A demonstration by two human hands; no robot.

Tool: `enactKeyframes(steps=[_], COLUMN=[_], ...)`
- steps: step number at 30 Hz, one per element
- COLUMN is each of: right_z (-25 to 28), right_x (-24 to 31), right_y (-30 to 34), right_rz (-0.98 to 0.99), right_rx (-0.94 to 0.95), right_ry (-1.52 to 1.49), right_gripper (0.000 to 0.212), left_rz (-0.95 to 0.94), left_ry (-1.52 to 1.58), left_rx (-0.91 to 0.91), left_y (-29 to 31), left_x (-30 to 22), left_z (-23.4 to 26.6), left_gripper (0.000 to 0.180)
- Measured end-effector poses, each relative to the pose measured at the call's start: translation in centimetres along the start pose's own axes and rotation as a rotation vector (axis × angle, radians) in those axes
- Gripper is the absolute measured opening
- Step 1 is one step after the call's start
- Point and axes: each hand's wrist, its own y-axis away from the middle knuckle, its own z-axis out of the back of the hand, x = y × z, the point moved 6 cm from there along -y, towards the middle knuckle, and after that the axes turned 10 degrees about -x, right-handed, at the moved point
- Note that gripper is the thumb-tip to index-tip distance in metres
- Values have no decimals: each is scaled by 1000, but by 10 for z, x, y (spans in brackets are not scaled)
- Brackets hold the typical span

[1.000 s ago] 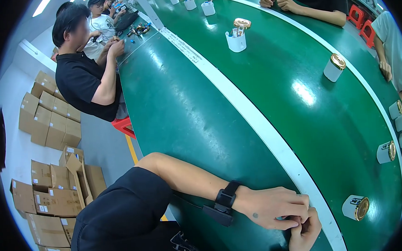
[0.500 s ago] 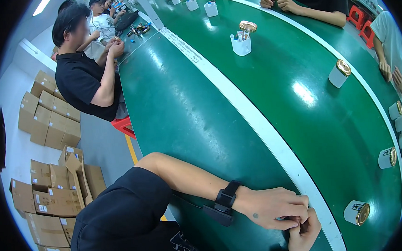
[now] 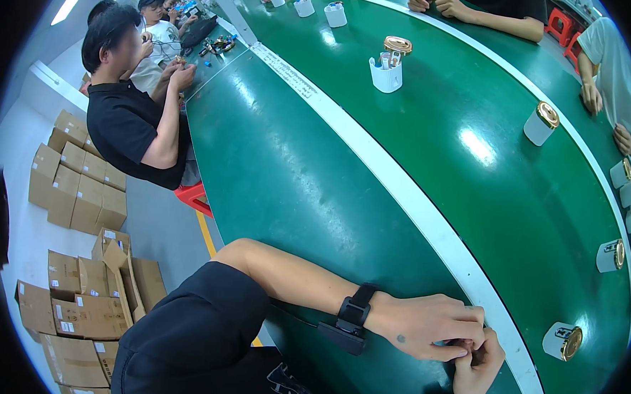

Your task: The person picks up a white base and a gold-topped component, fits them together by hand, and places the assembled unit on the green conveyor belt, repeating this process for several units.

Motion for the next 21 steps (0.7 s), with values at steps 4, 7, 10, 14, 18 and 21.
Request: enactKeyframes(steps=[4, 7, 10, 14, 18, 21], right_z=[8, 7, -1, -4, -1, 4], right_x=[-6, -6, 4, 12, 10, 2], right_y=[3, 5, 4, 4, 3, 1], right_rz=[-51, -56, -3, -62, -3, 4], right_rx=[12, 6, -22, -12, -71, -62], right_ry=[-7, -14, -20, 16, -3, 14], right_gripper=[8, 9, 10, 10, 10, 9], left_rz=[-22, -21, 128, 134, 11, -23], left_ry=[-58, -90, -51, -30, -48, -34], left_rx=[21, -30, -46, -32, 36, 73], left_y=[-2, -9, -18, -17, -15, -14], left_x=[-1, 4, 13, 15, 11, 9], left_z=[3, 14, 27, 26, 18, 16], left_gripper=[12, 11, 10, 10, 10, 11])
